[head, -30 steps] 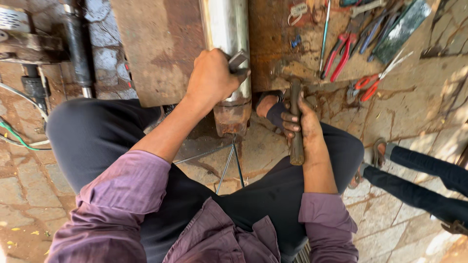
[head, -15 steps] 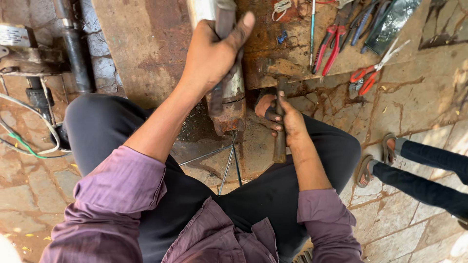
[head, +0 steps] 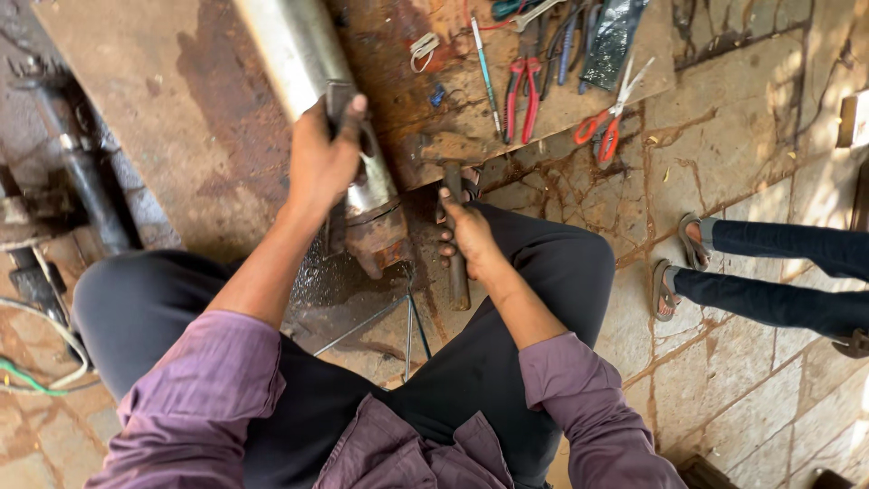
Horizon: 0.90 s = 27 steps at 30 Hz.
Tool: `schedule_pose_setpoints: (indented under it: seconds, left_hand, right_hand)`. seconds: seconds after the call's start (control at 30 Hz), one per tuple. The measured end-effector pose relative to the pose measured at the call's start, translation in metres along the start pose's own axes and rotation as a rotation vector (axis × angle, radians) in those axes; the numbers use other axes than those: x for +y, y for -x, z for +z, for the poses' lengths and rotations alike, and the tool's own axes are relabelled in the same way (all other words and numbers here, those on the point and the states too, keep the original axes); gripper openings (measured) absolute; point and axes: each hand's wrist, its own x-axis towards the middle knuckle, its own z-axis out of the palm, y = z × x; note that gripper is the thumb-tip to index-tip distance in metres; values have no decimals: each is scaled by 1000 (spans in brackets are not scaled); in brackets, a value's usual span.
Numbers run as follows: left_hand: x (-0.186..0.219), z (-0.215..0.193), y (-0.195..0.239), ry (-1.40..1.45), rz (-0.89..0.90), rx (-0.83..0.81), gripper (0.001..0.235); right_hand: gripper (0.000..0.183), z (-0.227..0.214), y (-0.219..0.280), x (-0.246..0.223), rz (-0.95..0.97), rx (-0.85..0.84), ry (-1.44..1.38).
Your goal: The person disassembles and repairs a large metal cylinder by hand using a hammer and various metal tools.
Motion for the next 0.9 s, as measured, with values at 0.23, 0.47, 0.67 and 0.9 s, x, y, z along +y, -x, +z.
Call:
schedule_pose_setpoints:
  seconds: [0.23, 0.47, 0.67, 0.9]
  left_hand:
    - [4, -14, -8, 166, -159, -88, 39]
    - [9, -35, -15, 386, -306, 31, 33]
    - [28, -50, -8, 458, -194, -100, 30]
    - [-8, -3, -13, 399, 187, 156, 33]
  right_hand:
    - [53, 6, -7, 7, -65, 21, 21]
    - [54, 7, -12, 10, -82, 0, 12]
    - [52, 6, -12, 9, -82, 6, -18]
    - [48, 2, 0, 2, -105, -31, 26]
